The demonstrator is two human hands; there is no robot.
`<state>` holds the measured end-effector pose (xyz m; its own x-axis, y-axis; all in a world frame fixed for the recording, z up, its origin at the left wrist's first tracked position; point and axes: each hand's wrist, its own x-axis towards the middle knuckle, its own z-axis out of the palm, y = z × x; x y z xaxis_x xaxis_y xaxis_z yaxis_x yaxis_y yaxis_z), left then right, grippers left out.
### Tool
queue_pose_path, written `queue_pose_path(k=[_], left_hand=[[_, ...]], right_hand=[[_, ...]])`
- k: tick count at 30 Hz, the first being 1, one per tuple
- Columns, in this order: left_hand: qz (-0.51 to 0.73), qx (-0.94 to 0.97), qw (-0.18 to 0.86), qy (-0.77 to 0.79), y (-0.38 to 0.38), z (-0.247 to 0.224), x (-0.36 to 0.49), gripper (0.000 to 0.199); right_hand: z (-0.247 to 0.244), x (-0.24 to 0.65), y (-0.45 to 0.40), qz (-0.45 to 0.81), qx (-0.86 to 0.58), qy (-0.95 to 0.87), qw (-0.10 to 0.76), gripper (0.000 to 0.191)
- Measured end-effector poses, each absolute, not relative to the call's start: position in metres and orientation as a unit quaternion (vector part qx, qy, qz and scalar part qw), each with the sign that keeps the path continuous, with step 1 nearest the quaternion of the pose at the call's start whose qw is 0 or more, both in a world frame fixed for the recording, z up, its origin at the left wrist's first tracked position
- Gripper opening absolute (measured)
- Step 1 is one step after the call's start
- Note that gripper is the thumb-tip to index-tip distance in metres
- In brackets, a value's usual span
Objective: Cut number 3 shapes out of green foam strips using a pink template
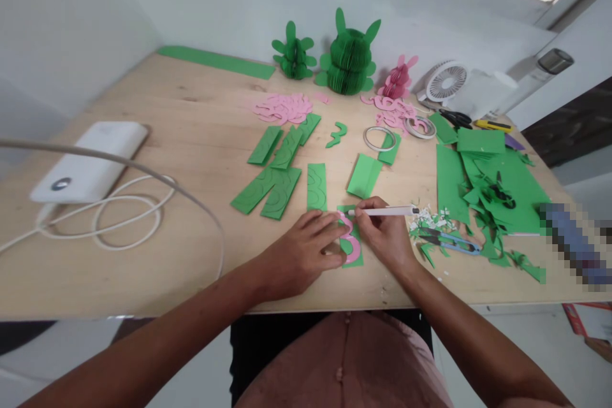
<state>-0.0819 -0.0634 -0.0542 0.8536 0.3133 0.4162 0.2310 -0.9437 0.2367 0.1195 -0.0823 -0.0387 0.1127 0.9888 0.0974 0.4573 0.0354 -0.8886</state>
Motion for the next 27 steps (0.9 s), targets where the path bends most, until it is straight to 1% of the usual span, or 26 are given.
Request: queue_pose_path(k=[20,27], left_hand=[[0.236,0.957,0.086,0.145,-0.0639,-0.0537,-0.0819,0.024],[0.234,0.958,0.082,0.146,-0.0638,-0.0553,-0.0819,0.025]], right_hand=[[-0.032,0.1176,-0.0885,0.312,-0.624,-0.583,0.416,0.009],[-0.0321,0.1197,-0.0865,0.301,-0.627,-0.6,0.395,0.01]])
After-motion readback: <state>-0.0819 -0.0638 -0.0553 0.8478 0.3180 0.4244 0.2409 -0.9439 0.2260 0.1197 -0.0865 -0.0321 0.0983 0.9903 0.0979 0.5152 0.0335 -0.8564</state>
